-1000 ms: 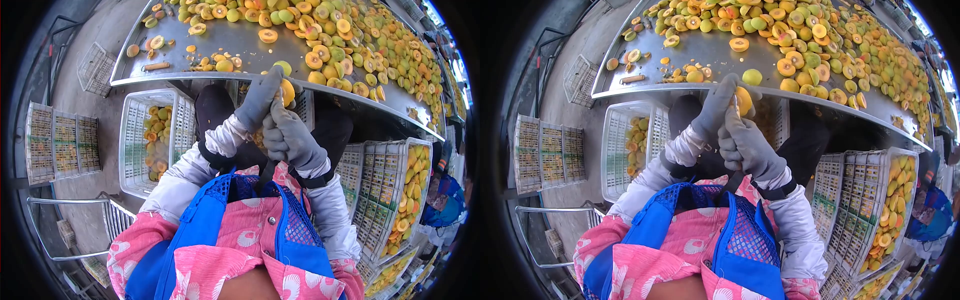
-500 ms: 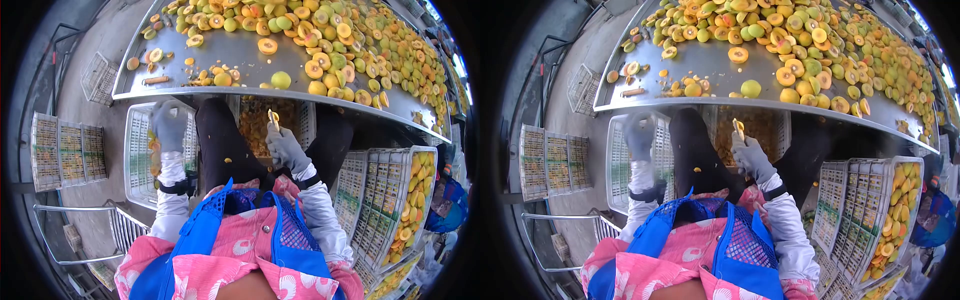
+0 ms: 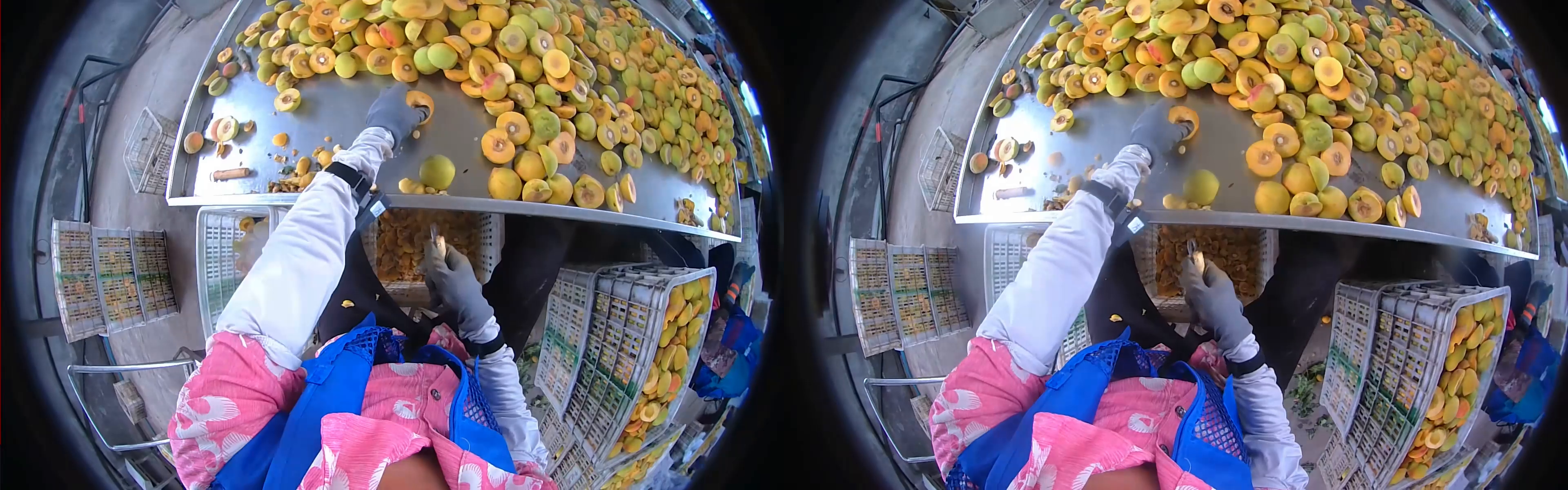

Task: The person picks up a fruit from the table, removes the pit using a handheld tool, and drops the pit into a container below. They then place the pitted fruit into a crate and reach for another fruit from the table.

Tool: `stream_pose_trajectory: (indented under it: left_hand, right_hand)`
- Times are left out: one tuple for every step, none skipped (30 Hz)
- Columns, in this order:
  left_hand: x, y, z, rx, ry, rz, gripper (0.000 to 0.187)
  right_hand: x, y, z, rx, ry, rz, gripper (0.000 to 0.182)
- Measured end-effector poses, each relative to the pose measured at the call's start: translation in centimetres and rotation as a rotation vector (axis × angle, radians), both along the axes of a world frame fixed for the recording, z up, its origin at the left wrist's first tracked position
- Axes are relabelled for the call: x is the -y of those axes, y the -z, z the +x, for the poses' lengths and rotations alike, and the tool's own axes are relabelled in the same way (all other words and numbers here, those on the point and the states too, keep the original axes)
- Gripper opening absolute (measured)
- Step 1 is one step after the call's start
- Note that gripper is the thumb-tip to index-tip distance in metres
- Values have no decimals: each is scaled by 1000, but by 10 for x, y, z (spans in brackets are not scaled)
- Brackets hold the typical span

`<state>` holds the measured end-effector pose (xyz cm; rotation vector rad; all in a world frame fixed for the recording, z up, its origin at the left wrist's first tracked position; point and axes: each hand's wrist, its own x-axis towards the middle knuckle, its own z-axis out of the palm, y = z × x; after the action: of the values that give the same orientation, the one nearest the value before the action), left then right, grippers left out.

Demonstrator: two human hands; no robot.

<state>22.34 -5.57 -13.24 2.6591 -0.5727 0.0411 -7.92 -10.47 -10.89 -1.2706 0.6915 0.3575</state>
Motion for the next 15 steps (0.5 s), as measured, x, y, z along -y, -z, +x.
stream_pose_trajectory:
  left_hand:
    - [2,-12,-7,-229,23,-179,53]
    - [2,-24,-17,-459,45,-358,56]
    - [-2,-33,-29,-788,15,-556,45]
    - [-9,-44,-47,-792,17,-555,45]
    - [-22,-56,-69,-797,106,-637,39]
    - [-34,-65,-90,-800,190,-721,33]
    - [-42,-71,-108,-801,182,-723,33]
    - [-47,-75,-126,-858,245,-983,30]
    - [-51,-79,-140,-903,312,-1246,26]
    - [-56,-84,-149,-895,312,-1252,26]
    - [-61,-87,-158,-784,374,-1229,25]
    - [-64,-90,-165,-674,431,-1204,24]
    - [-66,-91,-170,-668,431,-1211,24]
    - [-67,-92,-176,-580,402,-1199,24]
    - [-68,-94,-181,-493,374,-1184,25]
  right_hand:
    - [1,1,4,95,52,-22,31]
    - [4,-1,8,88,56,-21,31]
    - [6,-18,18,144,112,13,30]
    - [9,-33,27,204,168,45,28]
    - [10,-43,35,200,170,45,28]
    - [10,-52,40,251,159,7,27]
    - [6,-58,43,304,143,-30,27]
    - [0,-61,43,301,134,-28,27]
    - [-6,-63,43,323,141,-54,26]
    - [-12,-67,41,349,150,-84,26]
    - [-16,-74,37,327,131,-89,26]
    - [-21,-76,32,330,125,-95,26]
    - [-27,-79,27,328,141,-90,25]
    - [-32,-81,23,325,158,-85,25]
    - [-36,-80,19,329,155,-91,25]
